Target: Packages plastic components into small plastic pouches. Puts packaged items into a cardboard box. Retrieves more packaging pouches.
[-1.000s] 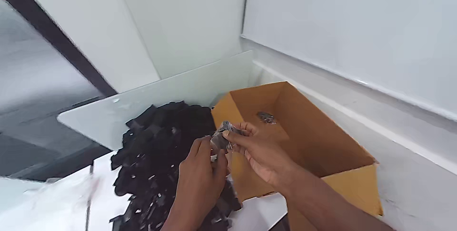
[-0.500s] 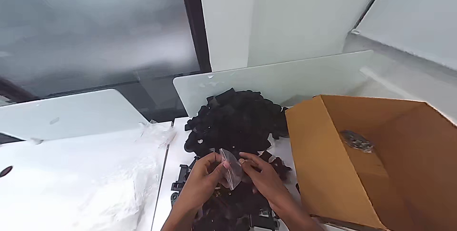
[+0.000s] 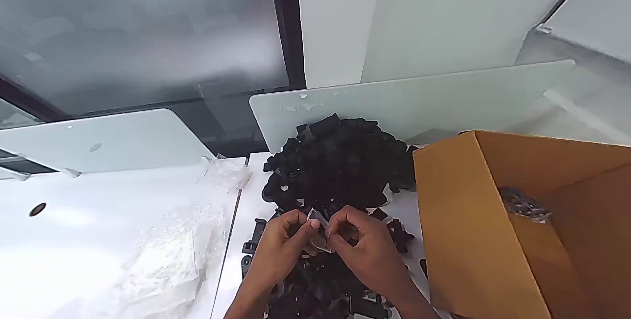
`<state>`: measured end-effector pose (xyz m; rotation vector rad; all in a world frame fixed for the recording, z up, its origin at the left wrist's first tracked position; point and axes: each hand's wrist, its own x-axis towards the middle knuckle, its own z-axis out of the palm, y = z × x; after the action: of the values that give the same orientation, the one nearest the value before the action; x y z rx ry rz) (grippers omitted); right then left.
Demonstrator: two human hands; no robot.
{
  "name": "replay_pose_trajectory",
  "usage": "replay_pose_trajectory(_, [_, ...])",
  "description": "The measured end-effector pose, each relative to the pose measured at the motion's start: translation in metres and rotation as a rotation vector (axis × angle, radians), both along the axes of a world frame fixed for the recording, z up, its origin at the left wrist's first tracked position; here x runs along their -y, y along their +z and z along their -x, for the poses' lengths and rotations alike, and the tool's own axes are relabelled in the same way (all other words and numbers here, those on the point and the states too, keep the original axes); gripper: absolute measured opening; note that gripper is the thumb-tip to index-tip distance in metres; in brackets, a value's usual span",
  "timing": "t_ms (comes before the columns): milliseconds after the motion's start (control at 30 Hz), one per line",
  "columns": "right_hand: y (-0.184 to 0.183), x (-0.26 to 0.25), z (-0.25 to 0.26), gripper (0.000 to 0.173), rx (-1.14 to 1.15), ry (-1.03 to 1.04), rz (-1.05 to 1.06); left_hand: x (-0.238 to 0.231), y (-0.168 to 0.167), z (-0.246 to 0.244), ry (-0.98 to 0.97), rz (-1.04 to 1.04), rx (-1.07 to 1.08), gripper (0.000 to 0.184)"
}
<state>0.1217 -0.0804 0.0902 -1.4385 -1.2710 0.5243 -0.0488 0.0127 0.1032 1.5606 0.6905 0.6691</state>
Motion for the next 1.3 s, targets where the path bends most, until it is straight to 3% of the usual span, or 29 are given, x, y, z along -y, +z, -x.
replay_pose_trajectory(100, [-0.001,0.001,-0.005,0.025,0.290,-0.097,0.033,-0.003,-0.001,-0.001,0.081,-0.388,-0.298,0.027])
replay_pose_trajectory(200, [0.006,0.000,0.001,0.034,0.432,-0.061,0.144,0.002,0.000,-0.013,0.149,-0.743,-0.410,0.027])
replay_pose_trajectory(333, [0.019,-0.008,-0.006,0.028,0.278,0.189,0.494,0.007,0.006,-0.029,0.131,-0.896,-0.342,0.026])
replay_pose_trajectory(433, [0.002,-0.010,-0.011,0.023,0.076,0.206,0.349,0.012,0.002,-0.037,0.124,-0.935,-0.302,0.024])
replay_pose_trajectory(533, [-0.028,-0.014,-0.008,0.014,-0.185,0.140,0.137,0.011,-0.002,-0.030,0.147,-0.870,-0.223,0.026])
replay_pose_trajectory(633, [-0.045,-0.019,-0.005,0.029,-0.569,0.095,-0.007,0.003,-0.015,-0.012,0.350,-0.645,-0.151,0.033])
replay_pose_trajectory(733, [-0.049,-0.021,0.002,0.031,-1.075,0.066,-0.072,-0.010,-0.032,0.003,0.481,-0.191,-0.106,0.050])
replay_pose_trajectory(800, [-0.054,-0.023,0.004,0.031,-1.294,0.101,-0.088,-0.014,-0.036,0.007,0.352,0.232,0.079,0.056])
replay_pose_trajectory(867, [-0.062,-0.023,0.006,0.030,-1.399,0.171,-0.088,-0.012,-0.040,0.008,0.232,0.450,0.275,0.064])
replay_pose_trajectory(1000, [-0.072,-0.019,0.009,0.044,-1.474,0.299,-0.060,-0.011,-0.038,-0.001,0.293,0.314,0.248,0.038])
replay_pose_trajectory(1200, [-0.078,-0.011,0.006,0.040,-1.427,0.321,0.005,-0.011,-0.023,-0.011,0.482,0.034,0.145,0.015])
replay_pose_trajectory(1300, [-0.084,-0.010,0.007,0.050,-1.395,0.394,-0.100,-0.007,-0.016,-0.015,0.491,0.036,0.101,0.027])
